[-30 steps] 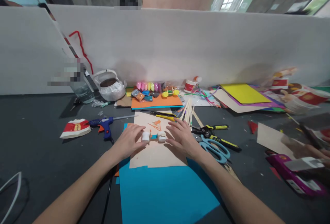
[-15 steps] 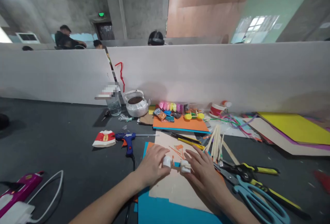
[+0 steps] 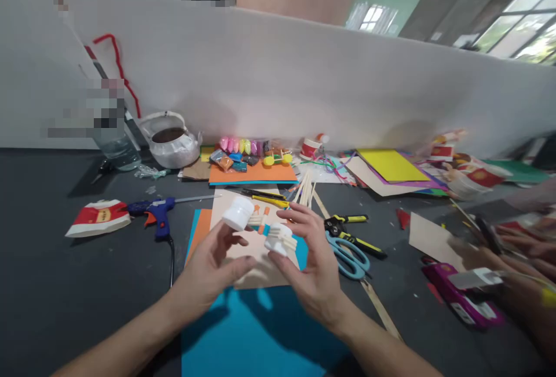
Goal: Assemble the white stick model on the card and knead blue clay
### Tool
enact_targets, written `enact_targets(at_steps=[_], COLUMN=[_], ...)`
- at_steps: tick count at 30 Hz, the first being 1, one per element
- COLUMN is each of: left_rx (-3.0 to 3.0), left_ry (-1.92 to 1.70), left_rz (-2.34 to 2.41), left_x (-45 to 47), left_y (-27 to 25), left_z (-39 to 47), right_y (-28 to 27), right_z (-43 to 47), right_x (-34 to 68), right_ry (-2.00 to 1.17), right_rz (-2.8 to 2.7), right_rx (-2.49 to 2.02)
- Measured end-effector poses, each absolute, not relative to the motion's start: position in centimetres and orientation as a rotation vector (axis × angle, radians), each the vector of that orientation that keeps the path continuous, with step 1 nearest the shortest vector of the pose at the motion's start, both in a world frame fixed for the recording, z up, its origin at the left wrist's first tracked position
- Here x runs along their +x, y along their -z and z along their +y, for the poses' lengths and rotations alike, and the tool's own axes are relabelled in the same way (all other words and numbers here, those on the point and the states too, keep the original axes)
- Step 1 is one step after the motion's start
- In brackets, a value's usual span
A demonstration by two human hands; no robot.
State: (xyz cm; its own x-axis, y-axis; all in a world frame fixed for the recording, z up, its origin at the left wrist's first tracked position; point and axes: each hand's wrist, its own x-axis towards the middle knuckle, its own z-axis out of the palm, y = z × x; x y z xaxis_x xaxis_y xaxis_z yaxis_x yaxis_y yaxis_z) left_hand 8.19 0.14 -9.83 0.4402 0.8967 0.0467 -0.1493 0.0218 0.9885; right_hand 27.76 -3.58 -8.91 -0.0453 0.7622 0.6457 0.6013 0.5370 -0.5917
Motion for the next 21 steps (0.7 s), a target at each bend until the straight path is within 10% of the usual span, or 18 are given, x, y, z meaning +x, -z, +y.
enact_targets(at_steps=[21], left_rx=[0.974], left_ry=[-0.768], left_rz=[0.53], left_x=[7.9], left_y=[5.6], left_z=[-3.8], right_y=[6.6], right_z=[-7.6], right_x=[27.1], right_ry=[0.386], right_rz=[-1.969], right_rx=[-1.184])
